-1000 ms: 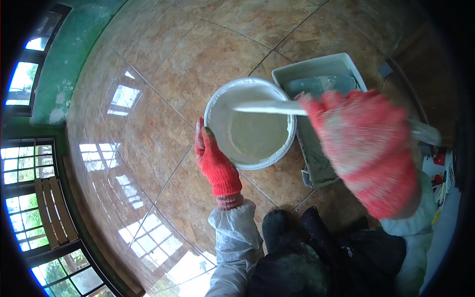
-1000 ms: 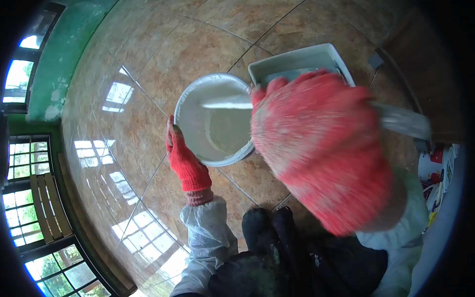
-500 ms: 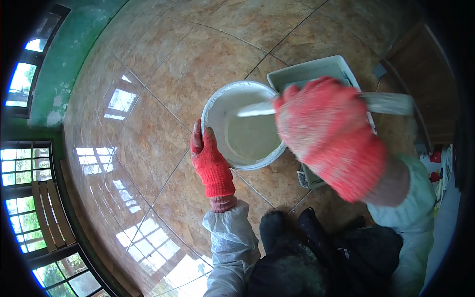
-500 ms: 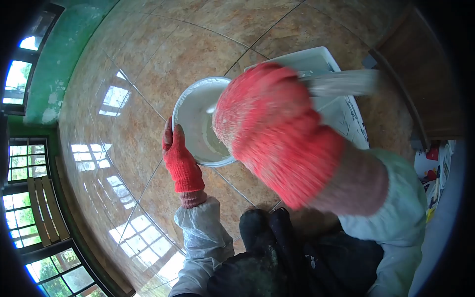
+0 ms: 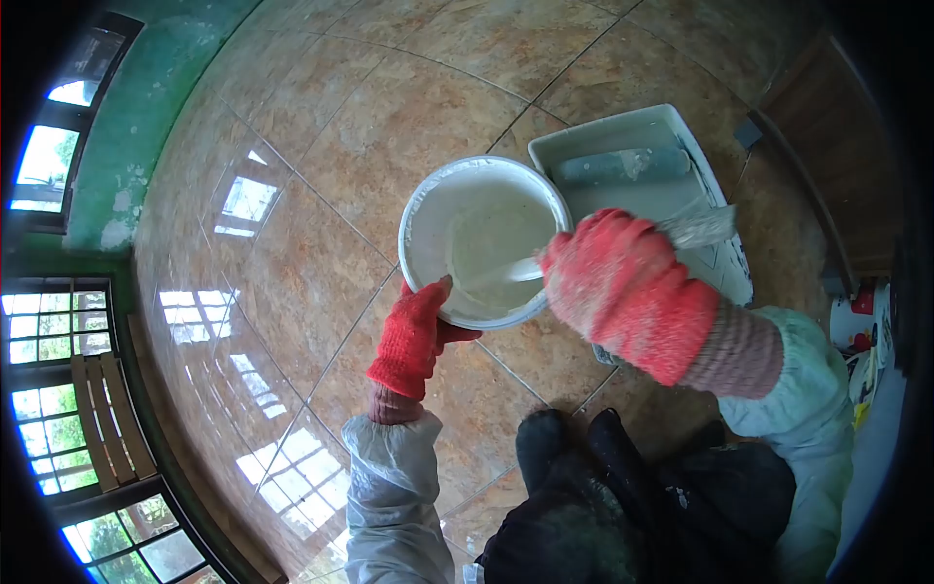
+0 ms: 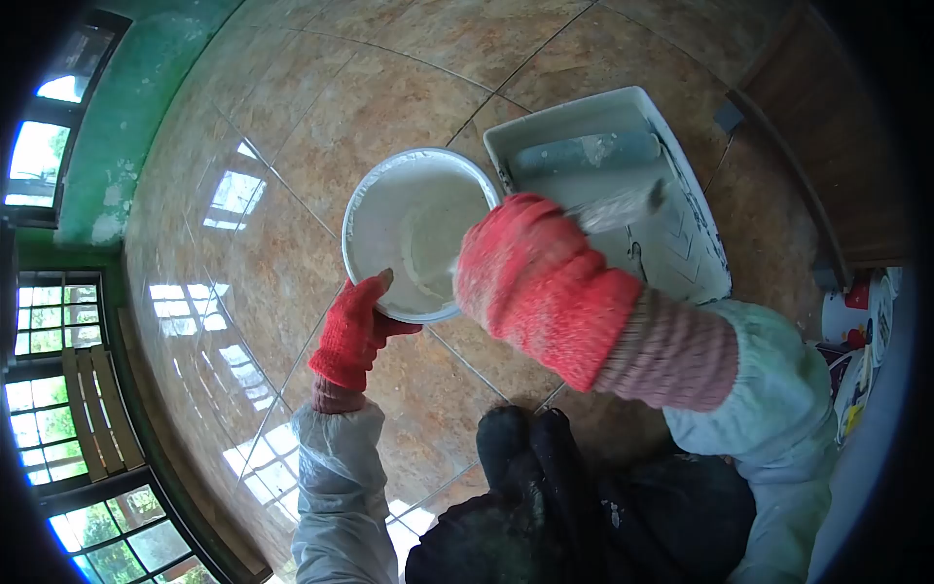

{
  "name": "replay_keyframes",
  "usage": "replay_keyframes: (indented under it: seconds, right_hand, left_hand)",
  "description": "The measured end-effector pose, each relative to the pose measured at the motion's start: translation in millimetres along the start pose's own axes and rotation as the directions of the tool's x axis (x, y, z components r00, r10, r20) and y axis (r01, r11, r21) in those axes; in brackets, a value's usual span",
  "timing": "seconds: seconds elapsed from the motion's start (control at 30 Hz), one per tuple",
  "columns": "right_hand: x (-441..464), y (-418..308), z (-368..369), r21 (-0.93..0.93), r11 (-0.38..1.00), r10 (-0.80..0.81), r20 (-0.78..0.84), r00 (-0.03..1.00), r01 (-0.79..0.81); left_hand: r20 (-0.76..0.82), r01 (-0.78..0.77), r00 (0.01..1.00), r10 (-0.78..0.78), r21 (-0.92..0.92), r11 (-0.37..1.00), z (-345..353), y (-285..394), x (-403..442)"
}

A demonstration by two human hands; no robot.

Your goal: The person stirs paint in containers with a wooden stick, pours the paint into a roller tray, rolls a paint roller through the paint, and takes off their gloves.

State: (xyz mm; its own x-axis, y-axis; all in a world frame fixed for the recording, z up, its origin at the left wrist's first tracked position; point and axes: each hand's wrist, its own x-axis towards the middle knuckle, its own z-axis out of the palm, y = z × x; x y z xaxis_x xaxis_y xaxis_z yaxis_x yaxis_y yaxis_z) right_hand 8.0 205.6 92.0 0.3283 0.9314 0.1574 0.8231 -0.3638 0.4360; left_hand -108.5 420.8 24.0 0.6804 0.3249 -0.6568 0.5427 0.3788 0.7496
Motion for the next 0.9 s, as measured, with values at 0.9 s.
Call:
replay_keyframes:
  seconds: [0.9]
  right_hand:
    - [-107,50,-63,0.002,0.837,0.546,0.062,0.835,-0.548]
  left_hand:
    - [-0.217,-0.565,0.814,0.539,-0.074,0.822,131,-15,-48]
